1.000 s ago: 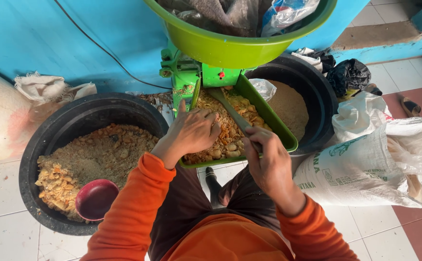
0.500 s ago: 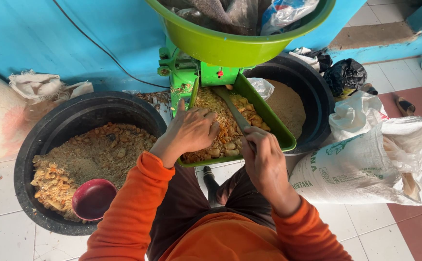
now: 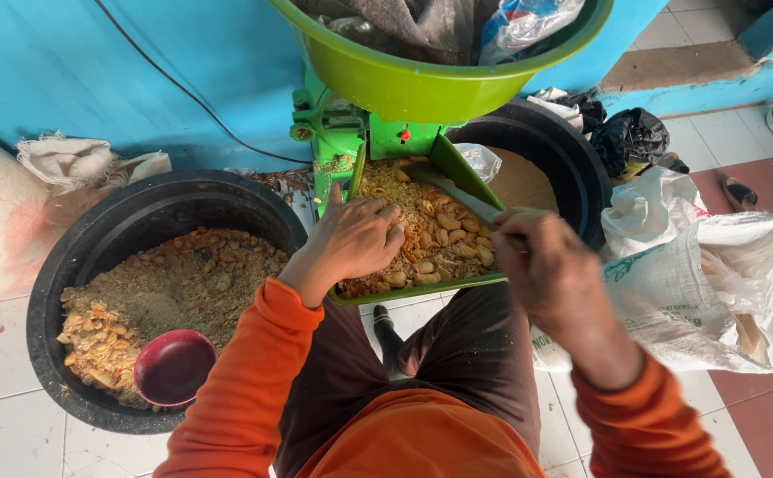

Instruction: The person sits on the floor in front of a green electric grinding machine and repeatedly pushes pieces of fried food from a green tray into the machine with a flat scoop, guiding the material by hand. Ground material collects in a large black basin, and the person occasionally scoops and rearranges the ground output in the basin.

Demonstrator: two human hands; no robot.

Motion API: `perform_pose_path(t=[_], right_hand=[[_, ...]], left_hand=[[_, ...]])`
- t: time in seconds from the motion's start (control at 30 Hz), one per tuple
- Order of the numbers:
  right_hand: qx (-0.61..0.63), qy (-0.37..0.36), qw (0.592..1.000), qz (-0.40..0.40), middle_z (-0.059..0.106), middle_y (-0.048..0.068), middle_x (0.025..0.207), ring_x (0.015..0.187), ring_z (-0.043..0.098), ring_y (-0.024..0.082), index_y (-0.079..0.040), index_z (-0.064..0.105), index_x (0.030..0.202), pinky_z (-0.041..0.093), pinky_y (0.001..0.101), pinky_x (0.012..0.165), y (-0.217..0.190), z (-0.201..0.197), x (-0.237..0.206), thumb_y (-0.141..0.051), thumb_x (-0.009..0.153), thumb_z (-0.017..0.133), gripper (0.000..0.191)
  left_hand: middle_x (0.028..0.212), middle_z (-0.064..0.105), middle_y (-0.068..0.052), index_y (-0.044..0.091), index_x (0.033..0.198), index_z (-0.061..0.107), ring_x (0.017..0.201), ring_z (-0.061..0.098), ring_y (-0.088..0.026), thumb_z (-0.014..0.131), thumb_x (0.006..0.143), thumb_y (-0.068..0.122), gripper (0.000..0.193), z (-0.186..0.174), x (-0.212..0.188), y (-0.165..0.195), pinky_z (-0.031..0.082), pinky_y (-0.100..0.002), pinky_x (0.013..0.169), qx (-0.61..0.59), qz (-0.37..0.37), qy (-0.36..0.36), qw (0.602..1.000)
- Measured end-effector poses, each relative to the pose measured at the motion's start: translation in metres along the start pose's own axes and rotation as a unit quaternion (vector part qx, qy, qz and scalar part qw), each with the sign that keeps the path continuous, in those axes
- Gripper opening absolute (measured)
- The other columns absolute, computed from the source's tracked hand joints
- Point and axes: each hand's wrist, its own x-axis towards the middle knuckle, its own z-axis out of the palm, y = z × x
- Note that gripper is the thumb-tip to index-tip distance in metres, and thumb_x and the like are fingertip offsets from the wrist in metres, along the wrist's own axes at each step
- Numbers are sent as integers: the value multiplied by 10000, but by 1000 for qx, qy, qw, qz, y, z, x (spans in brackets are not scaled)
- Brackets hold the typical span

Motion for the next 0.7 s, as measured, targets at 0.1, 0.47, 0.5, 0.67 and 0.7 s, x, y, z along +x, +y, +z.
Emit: perform_pose_path(t=[0.1, 0.47, 0.5, 0.67, 0.7], right_hand=[[-10, 30, 999, -13, 725, 155, 1082, 859, 748, 234, 3, 534, 1005, 646, 306, 690, 2, 37, -5, -1, 968, 710, 180], [15, 65, 998, 13, 727, 145, 1121, 888, 762, 213, 10, 527, 1068, 640, 309, 729, -22, 4, -7, 4, 994, 711, 198], [17, 59, 998, 29, 734, 140, 1111, 867, 765, 213, 12, 522, 1065, 634, 309, 717, -27, -7, -7, -4, 988, 712, 205], [15, 38, 999, 10, 737, 135, 1084, 877, 762, 227, 0, 518, 1064, 621, 322, 738, -39, -11, 11, -18, 988, 717, 213], [29, 29, 999, 0, 734, 145, 1082, 865, 759, 230, 2, 520, 1063, 621, 320, 727, -39, -2, 17, -14, 981, 714, 212]], left_hand=[[1193, 716, -134, 50, 1287, 653, 1089, 685, -341, 414, 976, 352, 495, 0, -1, 0, 244, -757, 1087, 8, 3, 10, 1000], [1244, 691, -155, 48, 1334, 627, 1142, 662, -364, 405, 996, 358, 510, 6, -1, -4, 199, -764, 1108, 12, 3, -4, 1000], [1256, 686, -153, 49, 1336, 622, 1150, 660, -360, 400, 998, 362, 511, 7, 0, -4, 192, -759, 1116, 15, 0, -12, 1000], [1290, 664, -165, 75, 1357, 607, 1183, 640, -357, 392, 1002, 362, 504, 8, -2, -2, 163, -741, 1129, 32, 2, 6, 999], [1307, 658, -154, 83, 1360, 607, 1187, 643, -341, 388, 1003, 360, 502, 8, -3, -2, 165, -729, 1148, 24, -10, -8, 1000]])
